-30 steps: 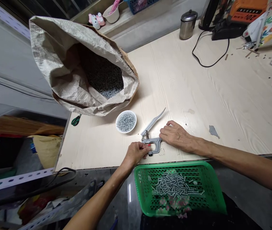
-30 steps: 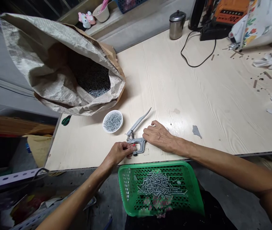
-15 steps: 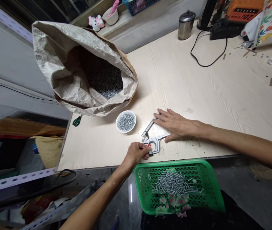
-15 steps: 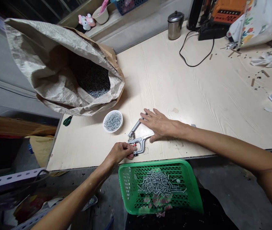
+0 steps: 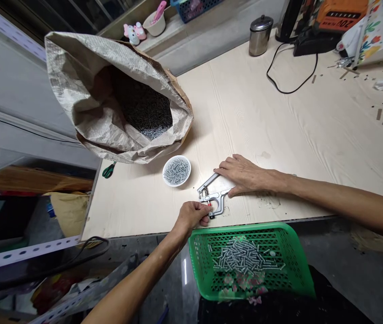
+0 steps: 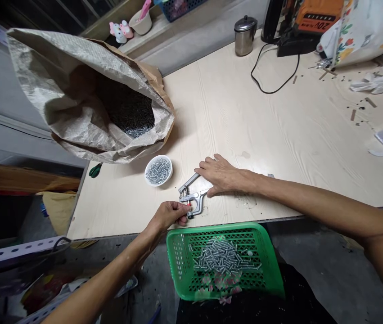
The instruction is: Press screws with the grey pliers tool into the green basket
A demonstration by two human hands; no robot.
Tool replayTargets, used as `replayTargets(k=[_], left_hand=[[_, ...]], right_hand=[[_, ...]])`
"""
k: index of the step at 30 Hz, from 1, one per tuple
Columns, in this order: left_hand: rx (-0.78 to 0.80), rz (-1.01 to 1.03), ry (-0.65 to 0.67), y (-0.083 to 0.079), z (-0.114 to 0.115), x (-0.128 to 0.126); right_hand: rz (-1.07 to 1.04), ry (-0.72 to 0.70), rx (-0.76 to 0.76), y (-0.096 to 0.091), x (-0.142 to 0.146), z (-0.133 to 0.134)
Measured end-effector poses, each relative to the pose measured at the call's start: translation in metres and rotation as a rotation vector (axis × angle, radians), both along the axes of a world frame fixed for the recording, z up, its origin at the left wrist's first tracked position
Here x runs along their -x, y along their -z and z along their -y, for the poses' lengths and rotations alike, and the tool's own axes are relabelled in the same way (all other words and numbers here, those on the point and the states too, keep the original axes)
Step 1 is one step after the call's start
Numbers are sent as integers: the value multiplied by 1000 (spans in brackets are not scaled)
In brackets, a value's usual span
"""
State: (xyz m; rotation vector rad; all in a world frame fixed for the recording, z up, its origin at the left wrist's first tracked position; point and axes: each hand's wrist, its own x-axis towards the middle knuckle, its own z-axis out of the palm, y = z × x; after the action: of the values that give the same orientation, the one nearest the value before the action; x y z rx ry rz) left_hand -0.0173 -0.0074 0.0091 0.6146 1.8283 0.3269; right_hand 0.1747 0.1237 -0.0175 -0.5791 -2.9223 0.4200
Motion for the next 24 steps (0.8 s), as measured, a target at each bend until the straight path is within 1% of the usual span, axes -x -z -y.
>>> replayTargets(k=[2, 3, 4, 5, 7, 8, 9, 10, 11, 13, 15, 16, 18, 20, 24], left_hand=[[-12, -91, 62, -2, 5, -1], [-61, -181, 121, -3, 8, -3], [-149, -293, 192, -4, 10, -5], [-269, -408, 276, -5, 11, -8], [-543, -585, 452, -4, 8, -17], [-652, -627, 538, -3, 4, -21], [-727, -644, 624, -1, -2, -25], [-769, -647, 708, 1, -9, -29], [-783, -645, 786, 3, -16, -32], [-754, -642, 910, 6, -30, -33], [-702, -657, 993, 6, -39, -31], [-678, -674, 1020, 4, -42, -30], [-650, -709, 1053, 1, -42, -29], [-638, -724, 1063, -2, -39, -31], [-619, -762, 1046, -2, -32, -38]], right_hand=[[-33, 4, 19, 1, -2, 2], [-52, 4, 34, 2, -2, 3], [-71, 3, 54, 4, -3, 4], [-91, 3, 75, 5, -4, 5], [-132, 2, 116, 8, -5, 8], [-152, 3, 134, 9, -5, 10], [-172, 7, 147, 9, -6, 13], [-188, 13, 153, 9, -6, 15], [-199, 17, 153, 9, -8, 17], [-197, 33, 128, 6, -11, 20], [-143, 37, 93, 2, -14, 20], [-99, 65, 80, -1, -16, 20], [-22, 103, 57, -7, -17, 20], [27, 103, 35, -10, -15, 21], [59, 73, 8, -7, -7, 28]])
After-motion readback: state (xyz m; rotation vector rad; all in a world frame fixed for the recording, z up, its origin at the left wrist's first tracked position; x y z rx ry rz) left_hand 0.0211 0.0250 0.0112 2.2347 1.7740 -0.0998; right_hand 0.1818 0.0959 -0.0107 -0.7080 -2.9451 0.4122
